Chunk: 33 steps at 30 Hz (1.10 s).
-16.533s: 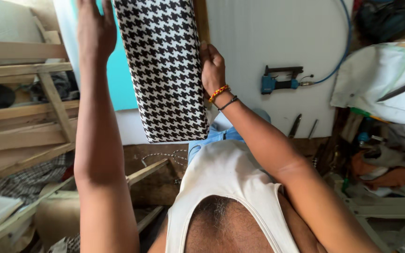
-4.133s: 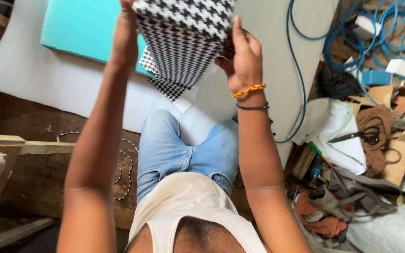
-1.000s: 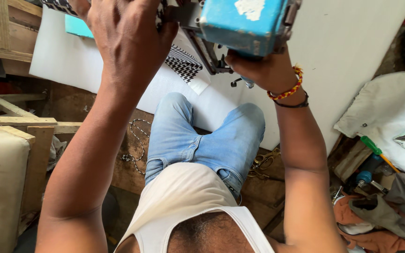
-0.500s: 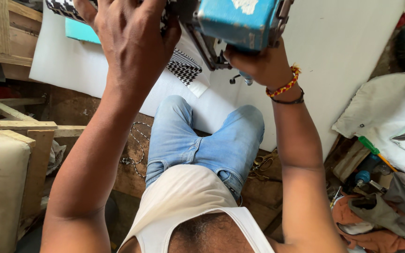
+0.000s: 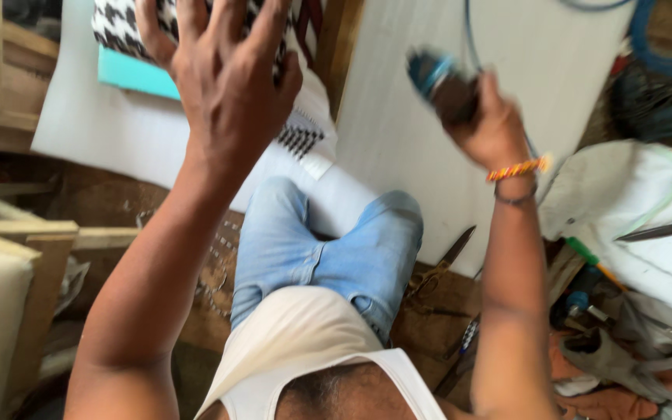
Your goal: The person wraps houndstooth-patterned fabric around a long foam cushion panel and uses a pneumatic staple gun to fasten the fabric to the wooden frame, pressing and repositioning the panel between staples. They work along the edges, flipping and adjusting the panel to staple different sides.
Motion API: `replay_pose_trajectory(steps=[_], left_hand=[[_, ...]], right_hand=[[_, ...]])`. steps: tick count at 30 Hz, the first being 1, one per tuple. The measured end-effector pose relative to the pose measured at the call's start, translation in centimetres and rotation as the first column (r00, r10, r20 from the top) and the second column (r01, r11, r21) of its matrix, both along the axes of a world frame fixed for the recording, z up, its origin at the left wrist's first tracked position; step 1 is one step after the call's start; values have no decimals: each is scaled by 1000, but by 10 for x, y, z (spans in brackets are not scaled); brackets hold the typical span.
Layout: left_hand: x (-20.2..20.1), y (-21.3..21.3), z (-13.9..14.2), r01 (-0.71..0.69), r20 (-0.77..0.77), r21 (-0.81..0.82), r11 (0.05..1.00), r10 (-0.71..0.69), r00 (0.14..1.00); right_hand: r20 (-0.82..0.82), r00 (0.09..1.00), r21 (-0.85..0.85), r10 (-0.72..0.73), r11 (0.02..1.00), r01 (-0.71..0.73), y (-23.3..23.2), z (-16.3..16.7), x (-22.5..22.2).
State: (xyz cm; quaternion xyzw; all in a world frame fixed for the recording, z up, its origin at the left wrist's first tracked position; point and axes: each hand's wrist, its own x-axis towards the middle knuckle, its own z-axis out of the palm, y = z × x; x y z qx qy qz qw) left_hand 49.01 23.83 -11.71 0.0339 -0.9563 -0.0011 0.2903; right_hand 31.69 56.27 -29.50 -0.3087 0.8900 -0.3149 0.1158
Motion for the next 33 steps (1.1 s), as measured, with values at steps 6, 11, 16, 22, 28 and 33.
replay_pose_trajectory(steps=[6, 11, 16, 22, 28, 33], left_hand=[[-10, 10, 6, -66, -66, 89, 994, 72, 995], [-9, 7, -2, -123, -134, 29, 992, 126, 983], [-9, 0, -8, -137, -168, -11, 990, 134, 977], [-15, -8, -12, -123, -270, 3, 992, 119, 955], [-14, -14, -16, -70, -422, 41, 997, 81, 903], [-10, -20, -16, -14, -576, 53, 998, 42, 817]], right_hand=[[92, 989, 651, -117, 758, 29, 83, -118, 61], [-60, 984, 552, -168, 816, 173, 117, -147, 147], [367, 863, 773, -347, 629, -76, 87, -132, 149], [279, 960, 614, -25, 774, -158, 2, -62, 74], [-3, 999, -138, -39, 990, 38, -104, 99, 77], [-267, 960, -539, 80, 813, -218, -184, 186, 105]])
